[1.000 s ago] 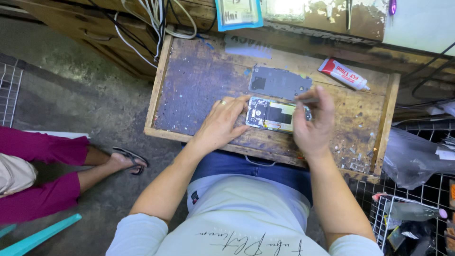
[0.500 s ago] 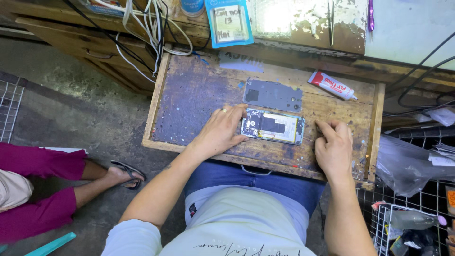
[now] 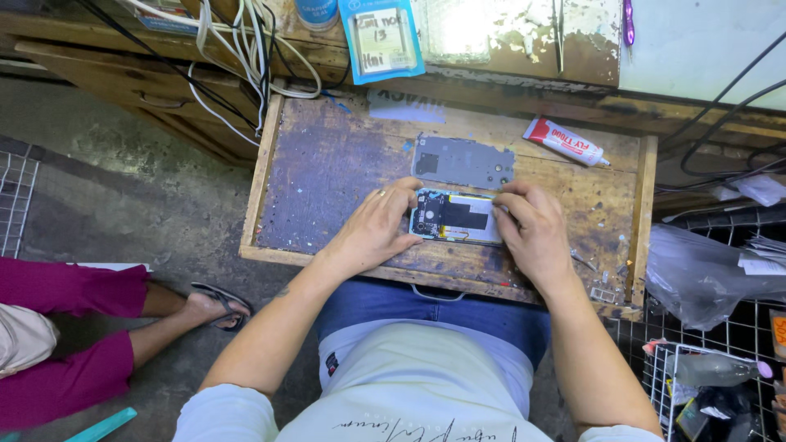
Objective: The person works on a disassembled smartphone placed on a wooden workbench. They use a small metal tool to pry and manipulate internal components and connectors within the phone's chassis. The person also handles a purple pen-like tool and a tube of adhesive is visible on the table.
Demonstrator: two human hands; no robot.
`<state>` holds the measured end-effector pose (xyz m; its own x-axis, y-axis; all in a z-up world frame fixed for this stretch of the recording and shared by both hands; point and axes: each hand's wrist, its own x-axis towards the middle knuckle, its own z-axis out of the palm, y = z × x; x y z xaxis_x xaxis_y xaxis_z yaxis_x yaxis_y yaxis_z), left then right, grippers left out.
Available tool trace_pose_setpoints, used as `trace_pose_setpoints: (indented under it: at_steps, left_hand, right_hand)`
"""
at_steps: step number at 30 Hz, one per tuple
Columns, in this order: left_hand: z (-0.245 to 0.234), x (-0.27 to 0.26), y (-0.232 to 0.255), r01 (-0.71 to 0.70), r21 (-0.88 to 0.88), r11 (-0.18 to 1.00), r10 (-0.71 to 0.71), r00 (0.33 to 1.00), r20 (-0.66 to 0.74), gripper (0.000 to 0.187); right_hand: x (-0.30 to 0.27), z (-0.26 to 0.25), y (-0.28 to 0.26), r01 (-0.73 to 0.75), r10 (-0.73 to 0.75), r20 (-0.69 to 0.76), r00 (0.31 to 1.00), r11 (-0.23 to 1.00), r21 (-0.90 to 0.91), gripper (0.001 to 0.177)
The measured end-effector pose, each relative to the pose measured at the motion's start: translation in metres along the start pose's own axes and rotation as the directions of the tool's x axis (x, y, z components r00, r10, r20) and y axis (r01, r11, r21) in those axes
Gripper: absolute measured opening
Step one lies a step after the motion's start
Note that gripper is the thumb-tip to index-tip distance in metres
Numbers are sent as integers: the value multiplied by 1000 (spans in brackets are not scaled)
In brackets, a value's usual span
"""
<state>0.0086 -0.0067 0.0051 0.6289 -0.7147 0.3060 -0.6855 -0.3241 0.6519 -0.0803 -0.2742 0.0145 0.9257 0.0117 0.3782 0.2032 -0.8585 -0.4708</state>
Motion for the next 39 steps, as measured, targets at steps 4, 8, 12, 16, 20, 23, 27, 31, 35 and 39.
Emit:
trace_pose_setpoints:
  at_steps: [4,8,12,16,20,23,27,31,35,39]
  left_hand:
    - [2,-3,0,-22,-15,1000,21,1000,-16,60]
    - [5,-5,-1,-45,-8,999,45,998,-40,58]
    - [7,-8,-2,-59,-20,998,58,997,-60,56]
    - [8,-9,-5,-60,-30,998,58,997,-52,56]
    - [11,-10,-6,-105,8,994,106,990,-93,50]
    - [9,-7,-6,-84,11,996,85,993,-86,47]
    - [3,-11,-5,-2,-102,995,0,1000,-18,53]
    - [1,-5,-1,-25,-82,996,22,999,-34,82]
    - [4,-2,-1,9,-54,998,-10,1000,-13,86]
    - [2,-2,-4,54,-28,998,-53,998,43,82]
  right_hand:
    - [8,0,-1,16,-16,24,1000,1000,9,14]
    - [12,-4,0,1,0,60,998,1000,-8,10]
    - [14,-4,-2,44,-41,75,996,998,-38,12]
    - [12,-1,0,65,-60,63,996,995,-70,12]
    - [5,9,5,55,-51,48,998,994,-95,12]
    - [-1,19,7,-15,15,9,1000,1000,-23,11]
    - [-7,21,13,-6,8,-31,999,997,73,12]
    - [2,17,15,5,-4,-8,1000,984,180,12]
    - [6,8,15,70,-66,-49,997,994,89,13]
    - [-12,-22,20,-97,94,-133,987,995,-11,11]
